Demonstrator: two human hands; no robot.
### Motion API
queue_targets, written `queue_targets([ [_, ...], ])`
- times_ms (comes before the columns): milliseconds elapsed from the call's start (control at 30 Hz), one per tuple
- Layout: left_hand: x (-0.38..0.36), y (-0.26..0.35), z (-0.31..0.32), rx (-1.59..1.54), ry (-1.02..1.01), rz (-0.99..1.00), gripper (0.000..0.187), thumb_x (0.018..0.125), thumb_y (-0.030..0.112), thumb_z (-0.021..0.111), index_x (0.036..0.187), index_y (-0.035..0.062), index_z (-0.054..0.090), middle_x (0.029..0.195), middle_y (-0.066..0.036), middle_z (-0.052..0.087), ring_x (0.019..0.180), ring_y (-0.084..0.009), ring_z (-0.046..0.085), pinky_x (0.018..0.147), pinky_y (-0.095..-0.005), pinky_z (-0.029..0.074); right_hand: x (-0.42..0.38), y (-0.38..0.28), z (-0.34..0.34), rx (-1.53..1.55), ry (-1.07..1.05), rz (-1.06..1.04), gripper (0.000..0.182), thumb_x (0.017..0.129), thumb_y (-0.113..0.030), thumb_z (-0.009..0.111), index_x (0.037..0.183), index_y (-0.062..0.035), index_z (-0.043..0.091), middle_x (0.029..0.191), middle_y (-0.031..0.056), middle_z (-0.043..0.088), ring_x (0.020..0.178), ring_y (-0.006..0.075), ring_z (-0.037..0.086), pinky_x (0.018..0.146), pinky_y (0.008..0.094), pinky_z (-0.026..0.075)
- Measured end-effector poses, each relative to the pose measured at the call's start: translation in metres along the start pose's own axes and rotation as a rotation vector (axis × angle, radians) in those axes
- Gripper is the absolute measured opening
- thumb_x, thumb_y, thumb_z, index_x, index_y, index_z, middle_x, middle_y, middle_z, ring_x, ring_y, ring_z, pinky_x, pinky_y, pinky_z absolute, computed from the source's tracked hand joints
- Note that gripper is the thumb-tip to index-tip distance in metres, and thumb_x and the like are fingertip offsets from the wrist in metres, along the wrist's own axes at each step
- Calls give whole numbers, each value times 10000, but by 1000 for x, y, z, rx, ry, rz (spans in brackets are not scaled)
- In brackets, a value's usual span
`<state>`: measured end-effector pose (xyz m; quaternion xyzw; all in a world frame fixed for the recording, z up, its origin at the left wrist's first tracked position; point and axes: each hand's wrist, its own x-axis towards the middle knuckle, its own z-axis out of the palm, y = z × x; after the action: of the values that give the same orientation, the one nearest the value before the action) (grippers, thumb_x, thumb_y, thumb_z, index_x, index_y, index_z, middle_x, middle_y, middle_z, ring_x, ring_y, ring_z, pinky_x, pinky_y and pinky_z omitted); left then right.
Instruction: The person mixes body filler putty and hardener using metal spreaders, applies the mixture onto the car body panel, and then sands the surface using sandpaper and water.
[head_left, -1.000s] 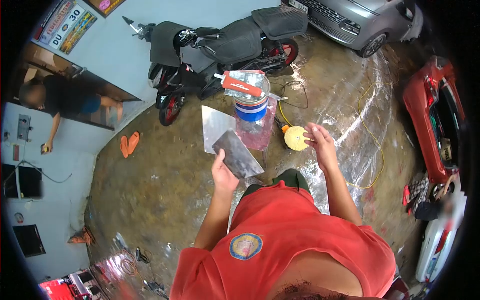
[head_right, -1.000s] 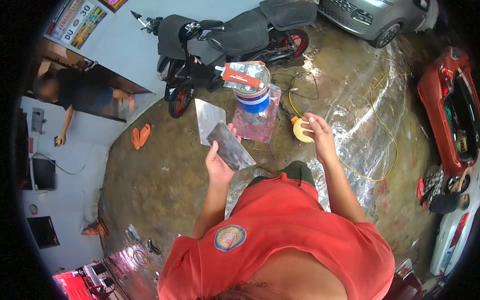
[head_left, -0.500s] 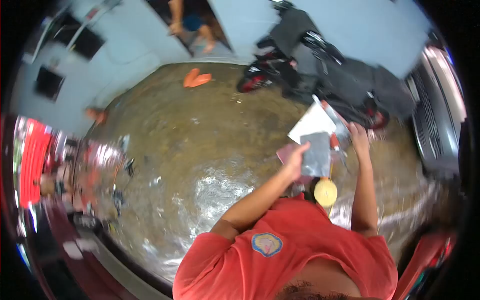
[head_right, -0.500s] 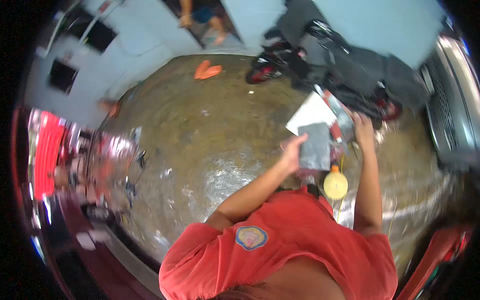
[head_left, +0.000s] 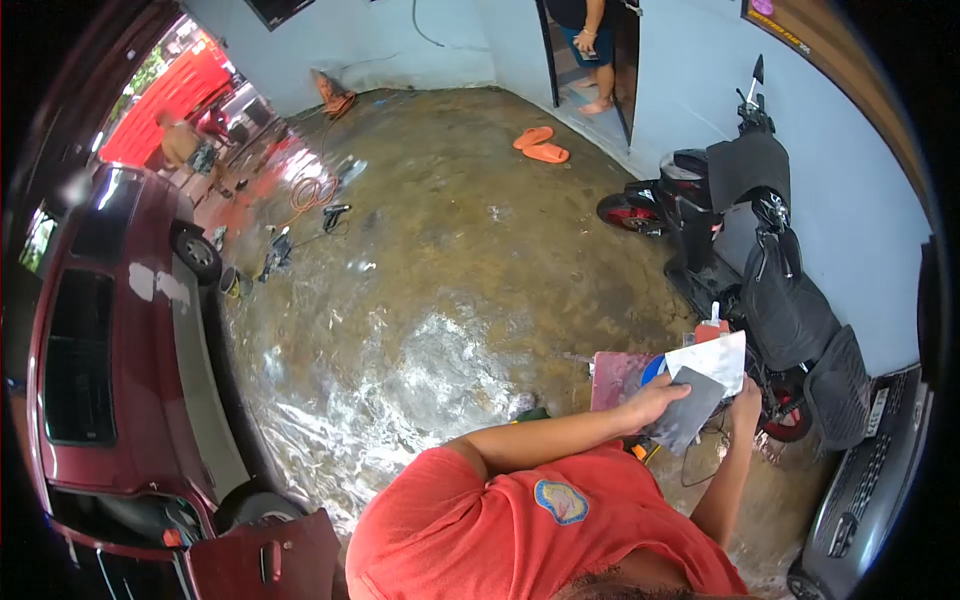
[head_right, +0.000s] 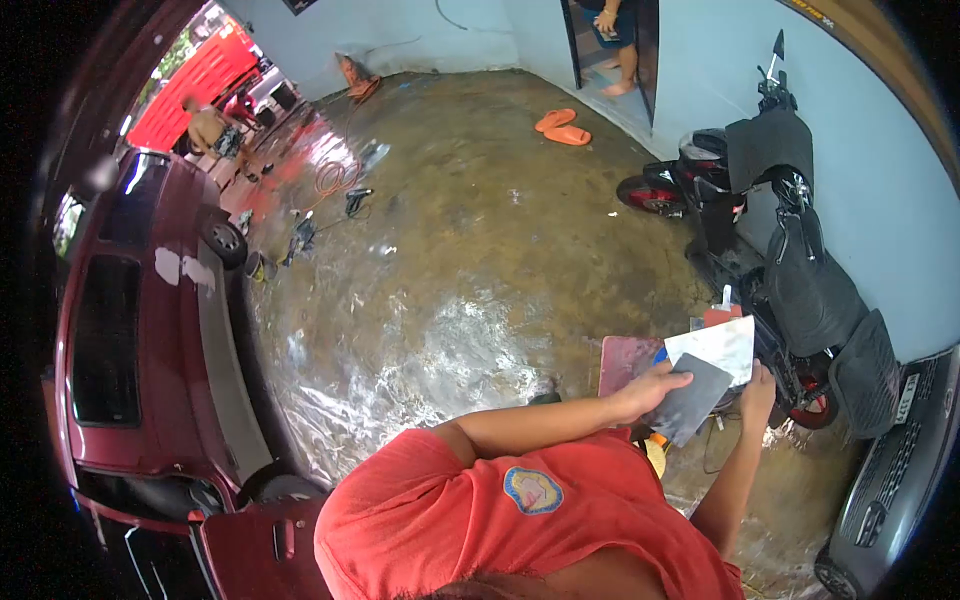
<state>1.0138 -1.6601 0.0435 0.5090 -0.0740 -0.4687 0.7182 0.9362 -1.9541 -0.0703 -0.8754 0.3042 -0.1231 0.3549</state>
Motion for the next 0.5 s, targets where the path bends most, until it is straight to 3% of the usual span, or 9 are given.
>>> queue_targets([
  [33,7,-12,3,-104,-45,12,507,970,288,594,1371,-5,494,1258,-96,626,1109,-191,606,993,-329,445,2,8,2,4,19,-68,402,965,-340,536,1044,39,648,925,279,638,928,456,583,841,456,450],
  [133,30,-40,2,14,-83,49,500,972,279,592,1370,-11,508,1284,-92,619,1134,-182,589,996,-322,438,-11,-15,-8,103,35,-141,404,916,-334,607,1056,43,645,917,258,661,913,412,626,835,433,467],
  [167,33,-46,3,12,-84,58,496,972,277,592,1368,-13,513,1284,-89,620,1139,-180,586,1000,-321,435,-13,-28,-16,145,-40,-82,423,878,-330,649,1073,45,646,958,239,682,933,353,658,832,410,484],
  [300,27,-33,11,81,-93,85,498,973,273,586,1367,-26,520,1318,-101,601,1180,-189,560,1032,-321,407,-4,-13,-12,205,-44,-80,397,867,-321,663,1066,22,666,970,197,711,891,299,677,818,386,497],
  [433,29,-34,11,261,-70,206,522,969,294,578,1379,-22,514,1421,-151,519,1312,-259,461,1122,-359,314,2,-10,-9,315,-57,-29,370,909,-322,604,1006,30,669,917,190,701,851,297,670,787,391,490],
  [500,33,-41,7,364,-29,331,522,966,307,572,1382,-4,519,1470,-165,464,1375,-300,379,1157,-387,253,13,-1,-6,307,-55,106,373,927,-321,565,979,36,662,908,212,687,829,312,661,766,414,482],
])
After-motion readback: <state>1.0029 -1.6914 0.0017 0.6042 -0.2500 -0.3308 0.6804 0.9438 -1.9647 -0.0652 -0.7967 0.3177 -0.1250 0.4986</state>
